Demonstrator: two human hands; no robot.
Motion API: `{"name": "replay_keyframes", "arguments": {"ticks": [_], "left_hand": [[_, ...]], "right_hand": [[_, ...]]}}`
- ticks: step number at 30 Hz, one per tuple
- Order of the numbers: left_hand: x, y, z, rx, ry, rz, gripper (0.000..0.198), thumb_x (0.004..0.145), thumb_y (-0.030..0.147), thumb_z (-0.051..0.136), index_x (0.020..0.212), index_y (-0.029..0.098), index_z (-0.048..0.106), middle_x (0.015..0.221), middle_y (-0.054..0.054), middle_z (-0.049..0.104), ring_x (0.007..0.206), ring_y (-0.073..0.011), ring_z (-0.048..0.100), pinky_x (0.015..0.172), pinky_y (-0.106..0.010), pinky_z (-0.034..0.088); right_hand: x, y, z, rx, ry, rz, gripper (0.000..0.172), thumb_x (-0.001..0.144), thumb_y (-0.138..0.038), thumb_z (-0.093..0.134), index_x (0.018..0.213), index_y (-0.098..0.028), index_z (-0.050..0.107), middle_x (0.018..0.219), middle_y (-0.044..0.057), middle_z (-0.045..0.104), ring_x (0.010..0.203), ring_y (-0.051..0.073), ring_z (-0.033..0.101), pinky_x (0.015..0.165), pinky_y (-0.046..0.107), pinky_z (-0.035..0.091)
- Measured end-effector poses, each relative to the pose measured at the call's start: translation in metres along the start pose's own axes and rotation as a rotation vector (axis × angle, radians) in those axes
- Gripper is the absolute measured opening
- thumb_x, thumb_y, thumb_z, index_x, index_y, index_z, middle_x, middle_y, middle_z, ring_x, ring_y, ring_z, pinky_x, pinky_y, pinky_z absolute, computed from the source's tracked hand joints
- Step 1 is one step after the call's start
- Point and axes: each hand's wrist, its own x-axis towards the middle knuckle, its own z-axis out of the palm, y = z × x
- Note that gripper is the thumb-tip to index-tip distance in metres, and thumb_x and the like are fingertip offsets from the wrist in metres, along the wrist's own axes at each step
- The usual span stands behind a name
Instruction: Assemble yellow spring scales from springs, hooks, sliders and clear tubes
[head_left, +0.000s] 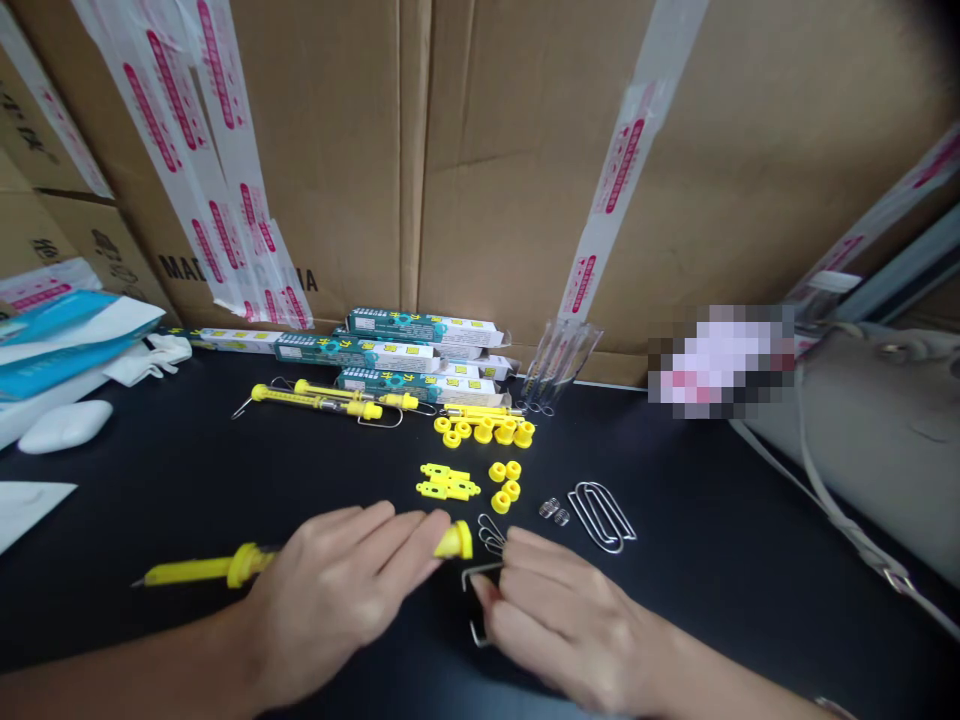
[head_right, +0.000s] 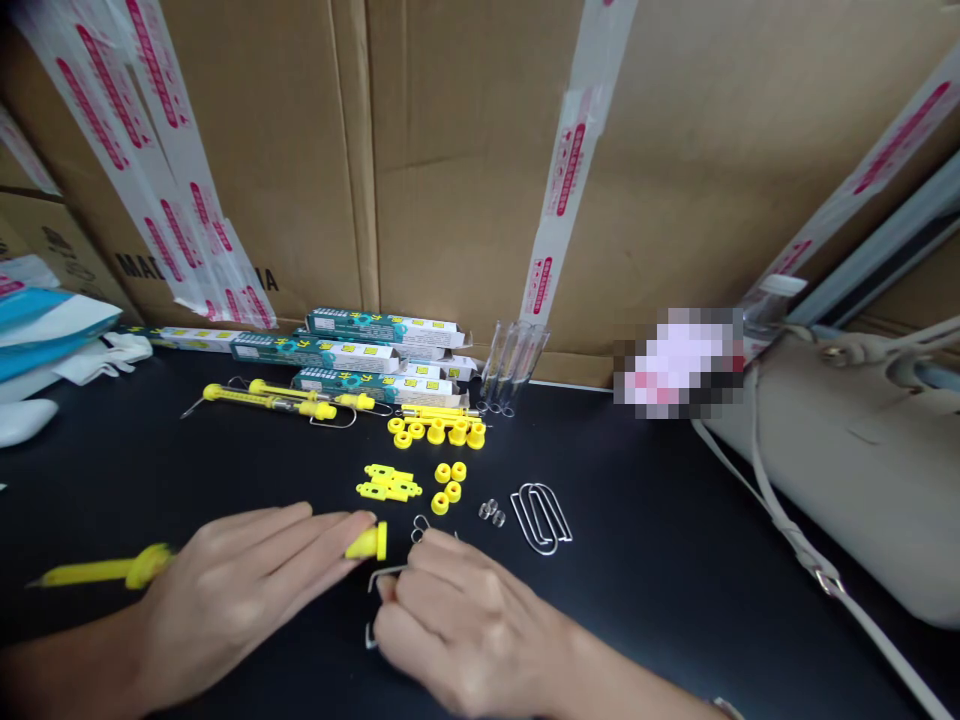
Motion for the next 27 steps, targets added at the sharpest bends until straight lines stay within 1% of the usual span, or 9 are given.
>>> {"name": "replay_keyframes", "arguments": {"ticks": [3, 6, 11, 14, 16, 18, 19, 23, 27], "left_hand": [[-0.004, -0.010, 0.006, 0.015, -0.011, -0.014, 0.023, 0.104, 0.020, 0.044, 0.106, 0.013, 0.066, 0.079, -0.001, 0.075, 0.065, -0.0135, 0.071, 0.065, -0.025, 0.059], [-0.005, -0.015, 0.008, 0.040, 0.016, 0.012, 0.018, 0.103, 0.018, 0.048, 0.108, 0.012, 0.065, 0.084, -0.001, 0.077, 0.068, -0.0142, 0.072, 0.069, -0.026, 0.059], [-0.003, -0.014, 0.003, 0.050, 0.071, 0.018, 0.017, 0.102, 0.017, 0.048, 0.104, 0.014, 0.065, 0.090, 0.000, 0.078, 0.067, -0.0132, 0.071, 0.068, -0.026, 0.059], [-0.002, -0.015, 0.002, 0.037, 0.071, -0.002, 0.018, 0.103, 0.018, 0.048, 0.104, 0.015, 0.066, 0.090, 0.000, 0.079, 0.067, -0.0126, 0.071, 0.070, -0.025, 0.059], [-0.001, -0.015, 0.002, 0.028, 0.074, -0.010, 0.019, 0.103, 0.019, 0.048, 0.104, 0.015, 0.066, 0.089, 0.001, 0.079, 0.067, -0.0124, 0.071, 0.071, -0.025, 0.058], [0.000, -0.014, 0.002, 0.012, 0.069, -0.019, 0.019, 0.102, 0.019, 0.048, 0.102, 0.016, 0.066, 0.088, 0.001, 0.078, 0.067, -0.0120, 0.071, 0.071, -0.025, 0.058], [0.001, -0.013, 0.002, 0.002, 0.061, -0.024, 0.018, 0.102, 0.019, 0.048, 0.101, 0.016, 0.066, 0.088, 0.002, 0.078, 0.066, -0.0118, 0.071, 0.070, -0.025, 0.058], [0.003, -0.010, 0.003, -0.014, 0.049, -0.079, 0.015, 0.097, 0.022, 0.055, 0.107, 0.017, 0.064, 0.086, 0.003, 0.077, 0.066, -0.0127, 0.070, 0.067, -0.025, 0.056], [0.001, -0.010, 0.006, 0.061, 0.058, -0.101, 0.021, 0.097, 0.021, 0.051, 0.115, 0.015, 0.060, 0.077, 0.002, 0.073, 0.064, -0.0148, 0.069, 0.059, -0.025, 0.053]], "right_hand": [[-0.005, -0.008, -0.004, -0.049, -0.023, -0.003, 0.041, 0.095, -0.001, 0.045, 0.058, -0.016, 0.055, 0.056, -0.001, 0.042, 0.056, 0.014, 0.033, 0.054, 0.030, 0.031], [-0.011, -0.009, -0.005, -0.105, -0.044, 0.059, 0.036, 0.095, -0.001, 0.045, 0.065, -0.015, 0.058, 0.061, 0.001, 0.045, 0.060, 0.015, 0.036, 0.059, 0.032, 0.035], [-0.006, 0.001, -0.006, -0.206, 0.005, 0.145, 0.033, 0.093, 0.000, 0.051, 0.065, -0.016, 0.055, 0.059, 0.001, 0.045, 0.058, 0.016, 0.036, 0.057, 0.032, 0.032], [0.003, 0.013, -0.022, -0.229, 0.022, 0.253, 0.024, 0.096, -0.012, 0.054, 0.073, -0.017, 0.056, 0.064, 0.001, 0.051, 0.060, 0.016, 0.044, 0.056, 0.031, 0.034], [0.004, 0.025, -0.041, -0.176, -0.029, 0.372, 0.019, 0.101, -0.024, 0.049, 0.088, -0.015, 0.059, 0.077, 0.006, 0.059, 0.069, 0.018, 0.054, 0.061, 0.031, 0.043], [0.000, 0.041, -0.063, -0.034, -0.137, 0.506, 0.025, 0.104, -0.019, 0.036, 0.095, -0.017, 0.060, 0.088, 0.007, 0.062, 0.075, 0.017, 0.059, 0.064, 0.028, 0.048], [-0.004, 0.050, -0.073, 0.020, -0.173, 0.544, 0.025, 0.104, -0.020, 0.037, 0.098, -0.018, 0.061, 0.093, 0.007, 0.063, 0.079, 0.017, 0.062, 0.068, 0.028, 0.049], [-0.026, 0.080, -0.099, 0.166, -0.301, 0.614, 0.024, 0.101, -0.022, 0.046, 0.091, -0.020, 0.067, 0.090, 0.005, 0.068, 0.081, 0.017, 0.065, 0.073, 0.029, 0.051], [-0.039, 0.090, -0.104, 0.294, -0.418, 0.648, 0.022, 0.097, -0.025, 0.057, 0.085, -0.021, 0.075, 0.087, 0.005, 0.070, 0.078, 0.017, 0.066, 0.070, 0.029, 0.052]]}}
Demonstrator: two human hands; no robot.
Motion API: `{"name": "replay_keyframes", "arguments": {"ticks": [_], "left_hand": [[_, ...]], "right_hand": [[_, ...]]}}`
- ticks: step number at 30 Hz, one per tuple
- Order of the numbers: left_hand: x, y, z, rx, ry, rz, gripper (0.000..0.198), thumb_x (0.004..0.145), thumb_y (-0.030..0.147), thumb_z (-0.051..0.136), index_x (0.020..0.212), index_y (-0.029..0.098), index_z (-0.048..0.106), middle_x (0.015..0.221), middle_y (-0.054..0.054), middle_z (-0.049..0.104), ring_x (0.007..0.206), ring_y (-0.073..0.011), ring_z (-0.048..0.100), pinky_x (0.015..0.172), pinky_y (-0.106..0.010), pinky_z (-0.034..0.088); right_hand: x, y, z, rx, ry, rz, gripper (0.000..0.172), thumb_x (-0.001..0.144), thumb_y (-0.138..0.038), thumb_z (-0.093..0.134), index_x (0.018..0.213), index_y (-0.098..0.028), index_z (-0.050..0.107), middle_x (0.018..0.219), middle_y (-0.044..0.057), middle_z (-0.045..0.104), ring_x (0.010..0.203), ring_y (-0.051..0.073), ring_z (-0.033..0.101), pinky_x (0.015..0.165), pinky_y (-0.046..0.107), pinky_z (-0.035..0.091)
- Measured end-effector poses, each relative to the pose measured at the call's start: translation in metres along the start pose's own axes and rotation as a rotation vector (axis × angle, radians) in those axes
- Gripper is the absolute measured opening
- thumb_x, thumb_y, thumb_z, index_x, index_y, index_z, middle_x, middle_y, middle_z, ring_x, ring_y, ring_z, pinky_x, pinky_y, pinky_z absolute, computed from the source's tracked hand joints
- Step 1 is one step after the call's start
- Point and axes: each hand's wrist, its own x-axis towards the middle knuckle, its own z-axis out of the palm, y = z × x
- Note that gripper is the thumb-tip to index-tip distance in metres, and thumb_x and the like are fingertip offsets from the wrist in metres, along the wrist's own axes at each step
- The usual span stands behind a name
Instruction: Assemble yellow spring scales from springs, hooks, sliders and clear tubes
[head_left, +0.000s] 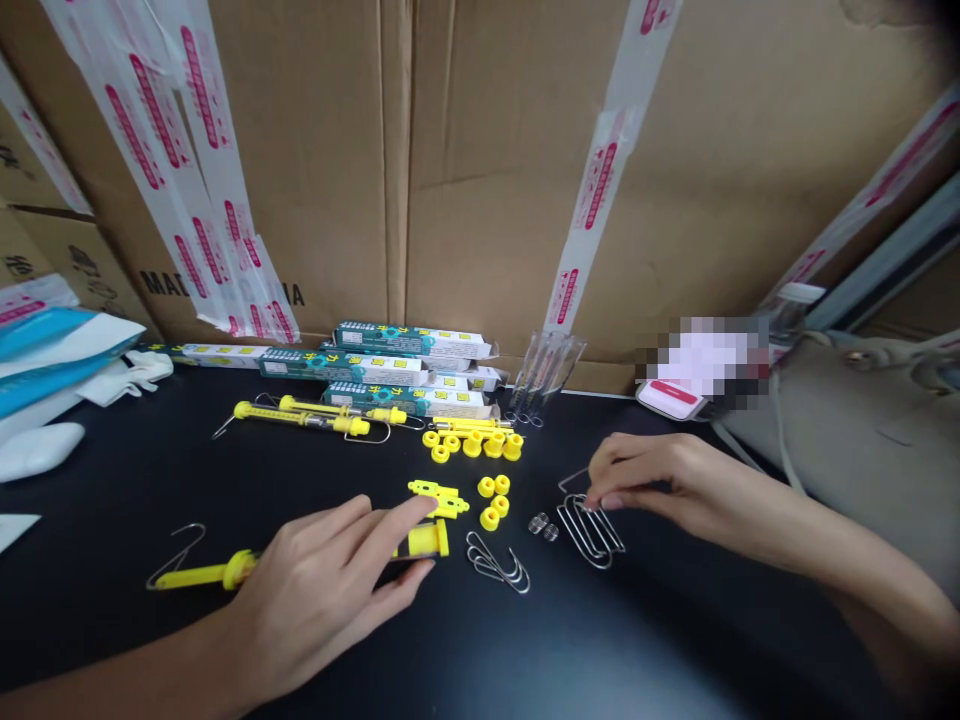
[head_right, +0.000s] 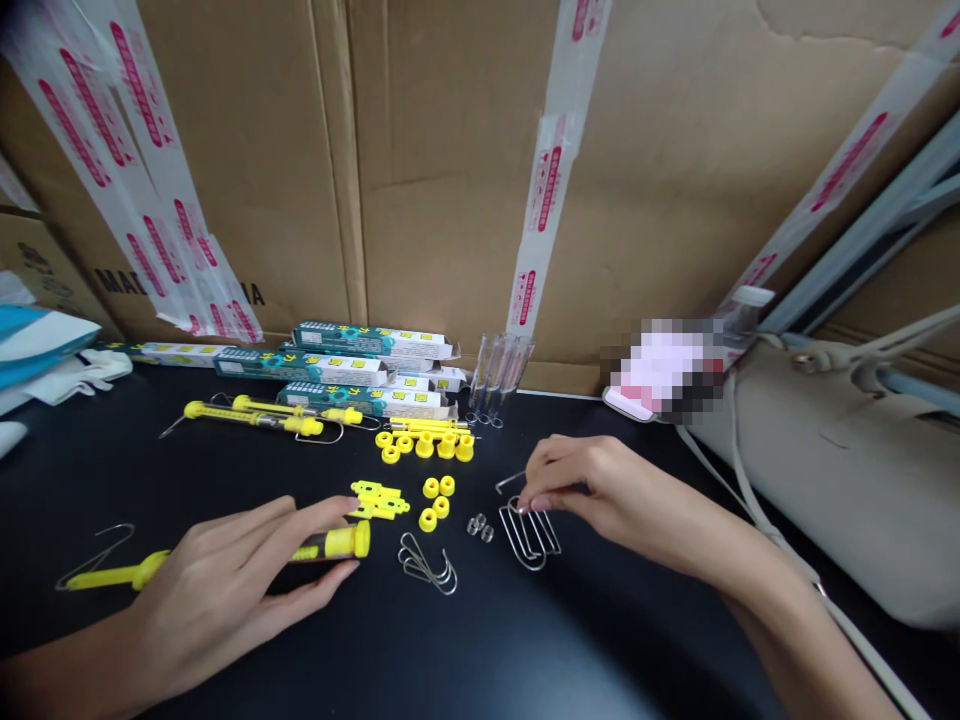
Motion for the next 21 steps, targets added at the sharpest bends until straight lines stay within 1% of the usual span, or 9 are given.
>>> {"name": "replay_keyframes", "arguments": {"ticks": [3, 6, 10, 14, 16, 18, 21], "left_hand": [[0.000, -0.003, 0.000, 0.030, -0.022, 0.013, 0.026, 0.099, 0.010, 0.039, 0.113, 0.014, 0.060, 0.075, 0.001, 0.072, 0.064, -0.0146, 0.068, 0.059, -0.024, 0.052], [0.001, -0.004, -0.002, 0.028, -0.061, 0.027, 0.033, 0.099, 0.005, 0.032, 0.114, 0.015, 0.059, 0.081, 0.001, 0.074, 0.066, -0.0146, 0.068, 0.059, -0.025, 0.052], [0.003, -0.004, -0.005, 0.009, -0.081, 0.028, 0.032, 0.101, 0.007, 0.032, 0.114, 0.015, 0.060, 0.083, 0.001, 0.074, 0.065, -0.0133, 0.067, 0.062, -0.024, 0.054], [0.001, -0.005, -0.006, -0.018, -0.093, 0.038, 0.032, 0.101, 0.009, 0.032, 0.114, 0.017, 0.061, 0.081, 0.001, 0.073, 0.066, -0.0128, 0.067, 0.064, -0.022, 0.054], [0.000, -0.006, -0.006, -0.018, -0.091, 0.039, 0.032, 0.101, 0.009, 0.033, 0.114, 0.017, 0.061, 0.081, 0.001, 0.073, 0.066, -0.0133, 0.067, 0.064, -0.022, 0.054], [0.000, -0.006, -0.005, -0.015, -0.085, 0.041, 0.032, 0.102, 0.010, 0.032, 0.114, 0.016, 0.061, 0.081, 0.000, 0.073, 0.066, -0.0135, 0.067, 0.063, -0.022, 0.054], [0.001, -0.006, -0.006, -0.002, -0.088, 0.046, 0.032, 0.103, 0.010, 0.030, 0.114, 0.017, 0.060, 0.082, 0.001, 0.073, 0.065, -0.0131, 0.067, 0.059, -0.022, 0.053]], "right_hand": [[-0.002, 0.003, 0.004, -0.046, -0.034, 0.000, 0.020, 0.092, -0.023, 0.065, 0.078, -0.024, 0.078, 0.084, 0.003, 0.066, 0.075, 0.016, 0.064, 0.066, 0.027, 0.050], [-0.004, 0.006, 0.009, -0.119, -0.035, 0.035, 0.020, 0.085, -0.014, 0.071, 0.074, -0.028, 0.079, 0.087, 0.001, 0.060, 0.073, 0.013, 0.062, 0.065, 0.025, 0.049], [-0.005, 0.011, 0.013, -0.113, -0.113, 0.105, 0.026, 0.078, -0.007, 0.075, 0.079, -0.032, 0.081, 0.086, 0.000, 0.061, 0.072, 0.013, 0.064, 0.065, 0.024, 0.050], [-0.004, 0.013, 0.010, -0.077, -0.145, 0.147, 0.023, 0.080, -0.009, 0.074, 0.079, -0.031, 0.081, 0.081, 0.000, 0.063, 0.070, 0.014, 0.065, 0.065, 0.025, 0.051], [-0.003, 0.012, 0.008, -0.056, -0.118, 0.152, 0.020, 0.081, -0.011, 0.073, 0.082, -0.030, 0.080, 0.083, 0.000, 0.065, 0.071, 0.014, 0.065, 0.066, 0.026, 0.051], [-0.003, 0.010, 0.008, -0.035, -0.065, 0.166, 0.016, 0.080, -0.015, 0.073, 0.087, -0.028, 0.079, 0.085, 0.001, 0.068, 0.073, 0.015, 0.065, 0.066, 0.026, 0.051], [-0.002, 0.008, 0.010, -0.034, -0.028, 0.239, 0.017, 0.077, -0.019, 0.076, 0.092, -0.025, 0.075, 0.083, 0.001, 0.069, 0.071, 0.016, 0.064, 0.064, 0.026, 0.050]]}}
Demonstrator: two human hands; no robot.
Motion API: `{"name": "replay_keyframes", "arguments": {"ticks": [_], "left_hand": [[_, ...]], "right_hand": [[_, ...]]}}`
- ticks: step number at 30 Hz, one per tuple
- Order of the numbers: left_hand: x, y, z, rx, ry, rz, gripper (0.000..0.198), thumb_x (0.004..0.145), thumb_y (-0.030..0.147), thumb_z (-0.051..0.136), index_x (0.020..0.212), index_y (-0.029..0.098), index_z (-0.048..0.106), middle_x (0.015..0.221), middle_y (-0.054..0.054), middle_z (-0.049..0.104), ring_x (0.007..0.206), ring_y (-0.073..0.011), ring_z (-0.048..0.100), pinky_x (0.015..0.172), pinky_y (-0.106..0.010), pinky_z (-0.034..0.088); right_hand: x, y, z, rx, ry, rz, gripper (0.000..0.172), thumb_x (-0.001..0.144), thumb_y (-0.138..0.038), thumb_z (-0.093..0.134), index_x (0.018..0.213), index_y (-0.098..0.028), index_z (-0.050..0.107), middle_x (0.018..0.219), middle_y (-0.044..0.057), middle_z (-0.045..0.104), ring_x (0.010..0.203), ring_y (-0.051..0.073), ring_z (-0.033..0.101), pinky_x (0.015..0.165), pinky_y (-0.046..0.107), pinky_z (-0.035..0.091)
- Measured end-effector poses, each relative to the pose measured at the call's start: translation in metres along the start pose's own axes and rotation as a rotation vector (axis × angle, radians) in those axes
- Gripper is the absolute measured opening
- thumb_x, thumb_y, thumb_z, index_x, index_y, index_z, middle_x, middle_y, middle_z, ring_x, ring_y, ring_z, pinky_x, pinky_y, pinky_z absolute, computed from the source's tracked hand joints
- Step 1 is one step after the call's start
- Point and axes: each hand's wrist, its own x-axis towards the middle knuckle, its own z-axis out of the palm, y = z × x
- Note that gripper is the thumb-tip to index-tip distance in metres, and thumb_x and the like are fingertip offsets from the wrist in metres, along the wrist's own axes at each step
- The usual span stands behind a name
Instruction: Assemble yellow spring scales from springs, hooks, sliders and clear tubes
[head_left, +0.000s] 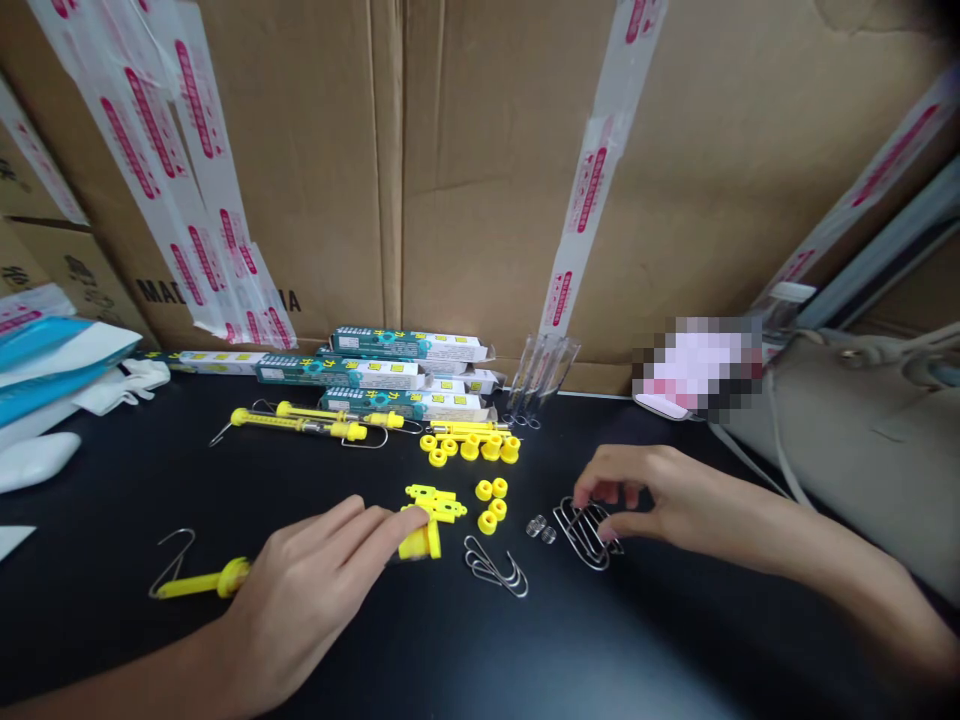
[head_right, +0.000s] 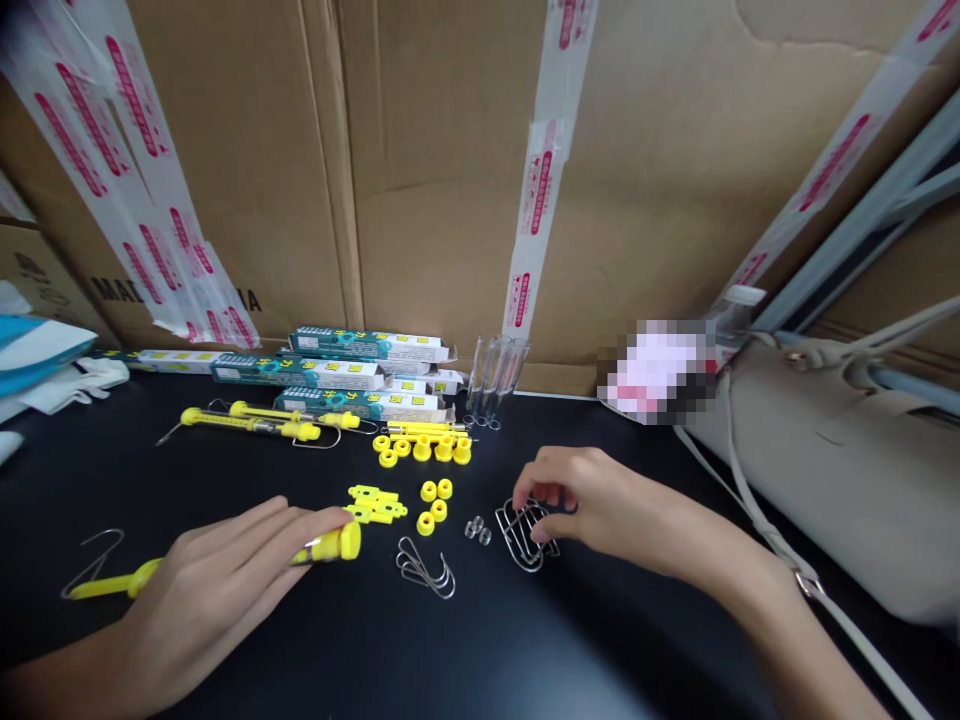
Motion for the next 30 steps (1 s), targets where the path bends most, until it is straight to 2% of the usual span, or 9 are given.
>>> {"name": "replay_keyframes", "arguments": {"ticks": [5, 8, 13, 18, 21, 24, 27, 30], "left_hand": [[0.002, 0.001, -0.001, -0.008, 0.004, -0.008, 0.033, 0.102, 0.009, 0.030, 0.112, 0.016, 0.061, 0.082, 0.000, 0.073, 0.066, -0.0142, 0.067, 0.057, -0.023, 0.051], [0.003, 0.001, -0.002, -0.020, -0.006, -0.013, 0.034, 0.101, 0.008, 0.030, 0.110, 0.016, 0.062, 0.083, -0.001, 0.072, 0.067, -0.0151, 0.067, 0.058, -0.025, 0.052], [0.003, 0.001, 0.000, -0.038, -0.012, -0.029, 0.034, 0.099, 0.006, 0.032, 0.110, 0.016, 0.063, 0.083, 0.000, 0.072, 0.067, -0.0144, 0.067, 0.060, -0.025, 0.052], [0.002, 0.001, 0.001, -0.026, -0.030, -0.024, 0.035, 0.099, 0.005, 0.030, 0.111, 0.015, 0.060, 0.083, 0.000, 0.071, 0.069, -0.0145, 0.068, 0.062, -0.025, 0.052], [0.001, 0.001, 0.001, -0.021, -0.046, -0.032, 0.036, 0.099, 0.004, 0.029, 0.113, 0.017, 0.059, 0.086, 0.000, 0.072, 0.071, -0.0144, 0.069, 0.062, -0.025, 0.051], [0.000, 0.001, 0.001, -0.020, -0.056, -0.033, 0.035, 0.099, 0.005, 0.029, 0.114, 0.017, 0.058, 0.087, 0.000, 0.072, 0.072, -0.0146, 0.069, 0.061, -0.026, 0.050], [-0.001, 0.002, 0.002, -0.029, -0.060, -0.033, 0.035, 0.100, 0.005, 0.028, 0.115, 0.017, 0.057, 0.087, 0.001, 0.072, 0.072, -0.0152, 0.069, 0.060, -0.027, 0.050], [-0.001, 0.003, 0.003, -0.037, -0.047, -0.053, 0.036, 0.101, 0.007, 0.026, 0.115, 0.018, 0.057, 0.088, 0.001, 0.072, 0.073, -0.0157, 0.070, 0.060, -0.028, 0.050]], "right_hand": [[0.003, 0.005, 0.007, 0.025, -0.089, 0.142, 0.016, 0.080, -0.013, 0.063, 0.093, -0.021, 0.068, 0.070, -0.001, 0.068, 0.062, 0.014, 0.063, 0.057, 0.024, 0.047], [0.006, 0.011, 0.010, 0.040, -0.117, 0.141, 0.024, 0.077, -0.006, 0.055, 0.093, -0.020, 0.065, 0.064, -0.003, 0.065, 0.056, 0.013, 0.061, 0.053, 0.022, 0.045], [0.009, 0.020, 0.016, 0.002, -0.063, 0.131, 0.033, 0.069, -0.002, 0.055, 0.095, -0.019, 0.065, 0.074, -0.001, 0.065, 0.064, 0.013, 0.060, 0.058, 0.023, 0.045], [0.010, 0.022, 0.017, -0.009, -0.070, 0.125, 0.032, 0.073, -0.003, 0.052, 0.096, -0.019, 0.065, 0.068, -0.002, 0.065, 0.059, 0.013, 0.059, 0.056, 0.023, 0.044], [0.010, 0.019, 0.012, -0.017, -0.066, 0.105, 0.022, 0.081, -0.009, 0.053, 0.092, -0.021, 0.067, 0.074, -0.001, 0.066, 0.064, 0.014, 0.060, 0.061, 0.024, 0.046], [0.008, 0.012, 0.005, -0.039, -0.048, 0.083, 0.013, 0.089, -0.024, 0.057, 0.091, -0.024, 0.070, 0.089, 0.002, 0.064, 0.075, 0.016, 0.061, 0.069, 0.028, 0.047], [0.003, -0.001, 0.001, -0.063, -0.109, 0.074, 0.013, 0.084, -0.039, 0.070, 0.088, -0.027, 0.072, 0.097, 0.002, 0.061, 0.084, 0.018, 0.062, 0.075, 0.030, 0.047], [-0.002, -0.016, 0.004, -0.125, -0.178, 0.099, 0.017, 0.074, -0.039, 0.080, 0.084, -0.029, 0.073, 0.098, 0.001, 0.059, 0.089, 0.020, 0.061, 0.079, 0.032, 0.046]]}}
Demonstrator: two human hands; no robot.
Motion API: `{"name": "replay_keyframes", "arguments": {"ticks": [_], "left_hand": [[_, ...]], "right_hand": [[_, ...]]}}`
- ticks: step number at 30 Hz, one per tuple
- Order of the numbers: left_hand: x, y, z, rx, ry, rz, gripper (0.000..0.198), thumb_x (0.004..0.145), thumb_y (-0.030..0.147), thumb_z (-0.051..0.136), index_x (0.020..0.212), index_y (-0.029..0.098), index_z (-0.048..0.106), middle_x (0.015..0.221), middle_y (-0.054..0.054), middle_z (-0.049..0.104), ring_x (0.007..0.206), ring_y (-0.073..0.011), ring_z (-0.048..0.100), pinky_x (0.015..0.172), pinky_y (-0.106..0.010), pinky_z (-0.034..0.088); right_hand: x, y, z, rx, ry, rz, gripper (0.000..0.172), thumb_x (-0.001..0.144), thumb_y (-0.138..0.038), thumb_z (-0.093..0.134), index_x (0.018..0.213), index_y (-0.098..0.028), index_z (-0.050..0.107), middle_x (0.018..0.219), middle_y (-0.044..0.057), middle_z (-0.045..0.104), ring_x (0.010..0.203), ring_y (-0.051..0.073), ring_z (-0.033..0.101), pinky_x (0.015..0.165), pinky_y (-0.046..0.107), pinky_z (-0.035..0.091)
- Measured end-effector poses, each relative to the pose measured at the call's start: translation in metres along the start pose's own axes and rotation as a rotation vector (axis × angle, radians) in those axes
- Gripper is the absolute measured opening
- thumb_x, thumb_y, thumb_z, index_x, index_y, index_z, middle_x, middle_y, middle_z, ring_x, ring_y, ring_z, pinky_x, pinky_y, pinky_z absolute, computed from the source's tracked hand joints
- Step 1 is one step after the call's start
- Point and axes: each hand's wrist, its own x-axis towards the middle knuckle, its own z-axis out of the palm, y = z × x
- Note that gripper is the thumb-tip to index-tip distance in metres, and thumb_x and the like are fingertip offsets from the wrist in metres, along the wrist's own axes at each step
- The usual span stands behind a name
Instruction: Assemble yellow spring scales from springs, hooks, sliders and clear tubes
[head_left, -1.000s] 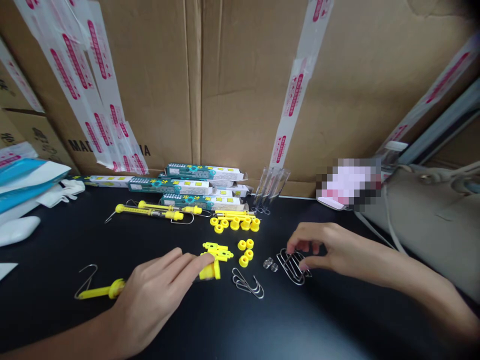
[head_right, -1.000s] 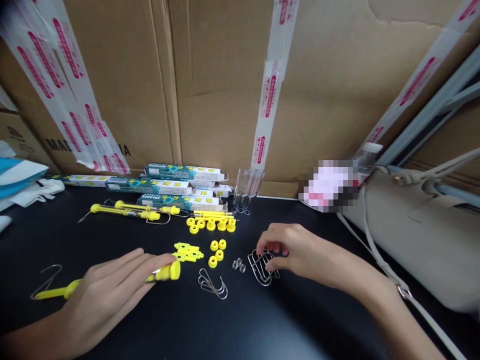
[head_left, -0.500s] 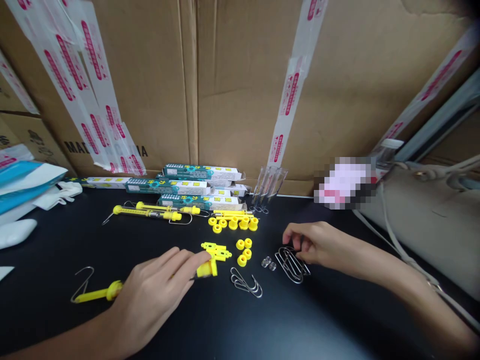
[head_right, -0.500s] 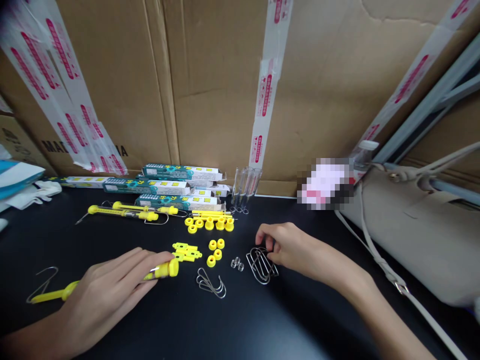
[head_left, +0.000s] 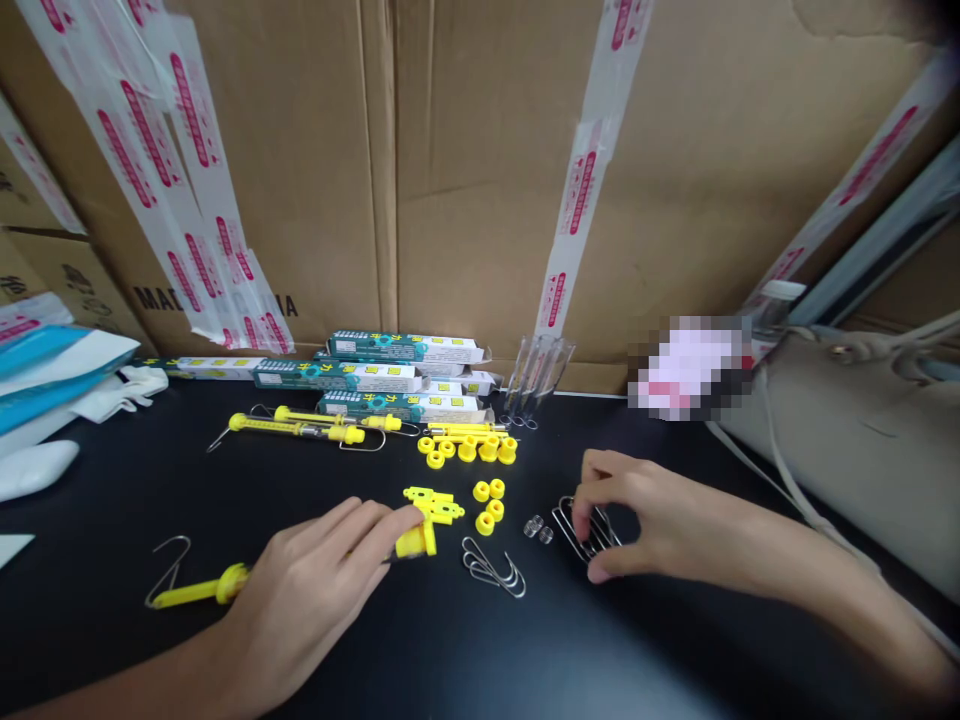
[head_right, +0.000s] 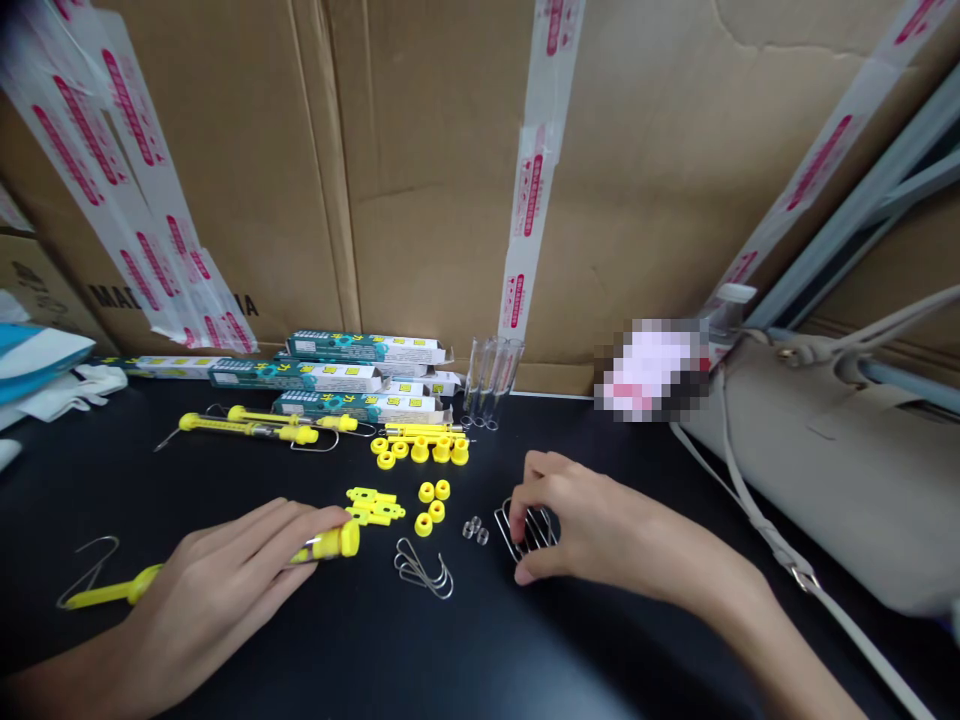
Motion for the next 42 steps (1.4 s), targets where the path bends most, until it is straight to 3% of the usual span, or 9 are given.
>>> {"name": "replay_keyframes", "arguments": {"ticks": [8, 13, 21, 27, 31, 37, 42], "left_hand": [[0.005, -0.001, -0.003, -0.006, -0.026, 0.020, 0.035, 0.101, 0.006, 0.027, 0.113, 0.017, 0.058, 0.086, 0.000, 0.072, 0.072, -0.0147, 0.071, 0.060, -0.026, 0.051], [0.004, -0.001, -0.004, -0.009, -0.022, 0.025, 0.035, 0.100, 0.005, 0.027, 0.113, 0.018, 0.057, 0.086, 0.000, 0.072, 0.071, -0.0146, 0.070, 0.060, -0.026, 0.050], [0.001, -0.001, -0.001, -0.014, -0.028, 0.014, 0.035, 0.099, 0.005, 0.028, 0.115, 0.018, 0.056, 0.086, 0.000, 0.071, 0.072, -0.0163, 0.070, 0.059, -0.028, 0.050], [-0.001, -0.002, 0.001, -0.020, -0.029, -0.004, 0.035, 0.099, 0.005, 0.028, 0.116, 0.019, 0.056, 0.089, 0.000, 0.071, 0.074, -0.0163, 0.070, 0.062, -0.028, 0.050], [0.000, -0.001, -0.001, -0.032, -0.028, 0.007, 0.035, 0.098, 0.005, 0.029, 0.115, 0.018, 0.057, 0.089, 0.000, 0.071, 0.074, -0.0156, 0.070, 0.061, -0.027, 0.050], [0.003, -0.001, -0.004, -0.034, -0.016, 0.015, 0.036, 0.097, 0.004, 0.030, 0.111, 0.018, 0.060, 0.086, 0.000, 0.071, 0.072, -0.0140, 0.069, 0.062, -0.024, 0.051], [0.002, -0.002, -0.003, -0.036, -0.025, 0.020, 0.037, 0.095, 0.002, 0.031, 0.111, 0.017, 0.061, 0.087, -0.001, 0.071, 0.072, -0.0148, 0.069, 0.062, -0.025, 0.052]], "right_hand": [[-0.003, -0.027, 0.018, -0.200, 0.095, 0.070, 0.012, 0.068, -0.015, 0.064, 0.073, -0.024, 0.068, 0.089, 0.001, 0.060, 0.087, 0.023, 0.059, 0.092, 0.047, 0.042], [-0.004, -0.033, 0.025, -0.277, 0.115, 0.061, 0.012, 0.066, -0.010, 0.056, 0.065, -0.021, 0.060, 0.082, 0.002, 0.060, 0.082, 0.021, 0.057, 0.086, 0.044, 0.045], [-0.025, -0.018, 0.011, -0.205, 0.181, 0.028, 0.010, 0.074, -0.014, 0.056, 0.077, -0.023, 0.059, 0.085, 0.000, 0.063, 0.078, 0.018, 0.061, 0.074, 0.033, 0.046], [-0.034, -0.008, -0.009, 0.026, 0.078, 0.169, 0.004, 0.082, -0.022, 0.055, 0.079, -0.025, 0.054, 0.062, -0.005, 0.063, 0.054, 0.013, 0.058, 0.050, 0.024, 0.042], [-0.024, 0.006, -0.014, 0.200, 0.094, 0.167, 0.010, 0.083, -0.018, 0.053, 0.090, -0.024, 0.056, 0.067, -0.004, 0.068, 0.058, 0.013, 0.061, 0.054, 0.022, 0.045], [-0.001, 0.017, -0.013, 0.069, 0.071, 0.019, 0.022, 0.093, -0.030, 0.050, 0.089, -0.023, 0.071, 0.077, 0.000, 0.071, 0.068, 0.015, 0.062, 0.063, 0.026, 0.046], [0.007, 0.022, -0.006, 0.074, 0.132, 0.008, 0.020, 0.087, -0.023, 0.057, 0.099, -0.025, 0.072, 0.085, 0.002, 0.071, 0.072, 0.016, 0.066, 0.068, 0.027, 0.050]]}}
